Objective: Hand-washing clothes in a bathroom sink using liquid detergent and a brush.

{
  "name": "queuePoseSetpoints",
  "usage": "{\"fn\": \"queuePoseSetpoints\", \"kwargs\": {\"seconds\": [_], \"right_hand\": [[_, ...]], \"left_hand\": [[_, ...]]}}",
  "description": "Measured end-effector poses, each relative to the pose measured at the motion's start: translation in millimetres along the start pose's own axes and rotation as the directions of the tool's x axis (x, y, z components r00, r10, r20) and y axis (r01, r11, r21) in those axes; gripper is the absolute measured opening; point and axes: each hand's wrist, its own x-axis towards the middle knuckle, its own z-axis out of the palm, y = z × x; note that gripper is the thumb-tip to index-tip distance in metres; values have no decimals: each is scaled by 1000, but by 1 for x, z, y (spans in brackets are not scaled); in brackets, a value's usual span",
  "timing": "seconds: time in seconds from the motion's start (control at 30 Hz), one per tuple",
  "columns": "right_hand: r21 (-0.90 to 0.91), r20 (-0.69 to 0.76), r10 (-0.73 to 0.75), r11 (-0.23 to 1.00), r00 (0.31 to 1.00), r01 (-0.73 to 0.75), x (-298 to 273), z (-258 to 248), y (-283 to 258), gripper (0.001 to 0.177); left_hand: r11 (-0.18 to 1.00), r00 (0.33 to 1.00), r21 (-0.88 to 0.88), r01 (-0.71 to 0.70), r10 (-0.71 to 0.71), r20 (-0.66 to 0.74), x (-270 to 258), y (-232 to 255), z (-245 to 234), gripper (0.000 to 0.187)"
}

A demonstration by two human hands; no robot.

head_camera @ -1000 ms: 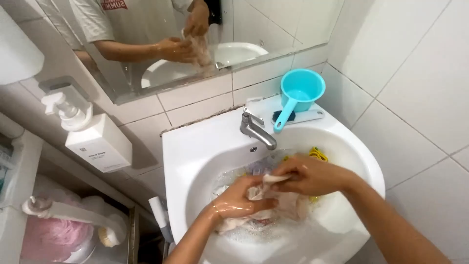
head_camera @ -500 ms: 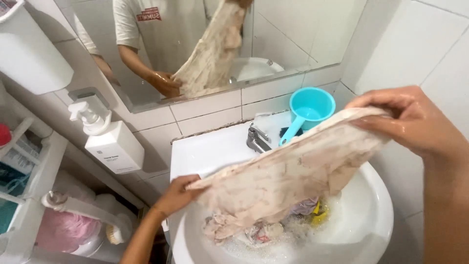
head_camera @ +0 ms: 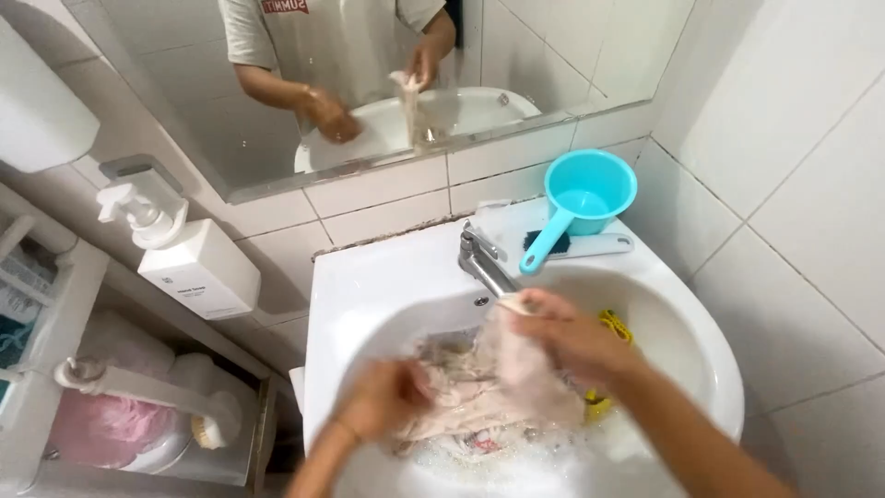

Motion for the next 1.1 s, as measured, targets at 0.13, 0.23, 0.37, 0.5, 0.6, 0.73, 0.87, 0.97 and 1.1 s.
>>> {"fn": "queuePoseSetpoints", "kwargs": {"seconds": [0.13, 0.23, 0.37, 0.5, 0.6, 0.73, 0.87, 0.97, 1.1], "right_hand": [[357, 52, -97, 931, 994, 72, 7, 55, -9, 36], [555, 63, -186, 823, 981, 120, -13, 82, -42, 39], [602, 85, -322, 771, 943, 208, -52, 94, -95, 49], [631, 195, -579, 692, 791, 351, -78, 90, -116, 61], [620, 272, -706, 648, 654, 441, -91, 95, -127, 68], [565, 195, -735, 625, 650, 538, -92, 79, -143, 67], [332, -96, -659, 686, 746, 648, -66, 20, -133, 42], [93, -163, -480, 862, 862, 498, -34, -12, -102, 31], [-394, -58, -173, 909, 983, 136, -15, -17, -48, 30]], "left_hand": [[923, 958, -323, -210, 260, 121, -12, 26, 62, 35], [819, 946, -504, -274, 136, -293, 4, 23, 87, 61], [698, 860, -568, -436, 136, -492, 16, 0, 86, 38], [633, 645, -278, -723, 472, -601, -28, 31, 51, 65], [586, 433, -88, -805, 481, -762, -25, 47, 58, 51], [348, 814, -736, -581, 269, -515, -17, 34, 47, 31], [468, 914, -787, -403, 255, -316, -43, 4, 8, 34], [545, 935, -761, -352, 246, -256, -59, 2, -12, 43], [625, 660, -288, -726, 514, -549, -6, -53, 20, 55]]}}
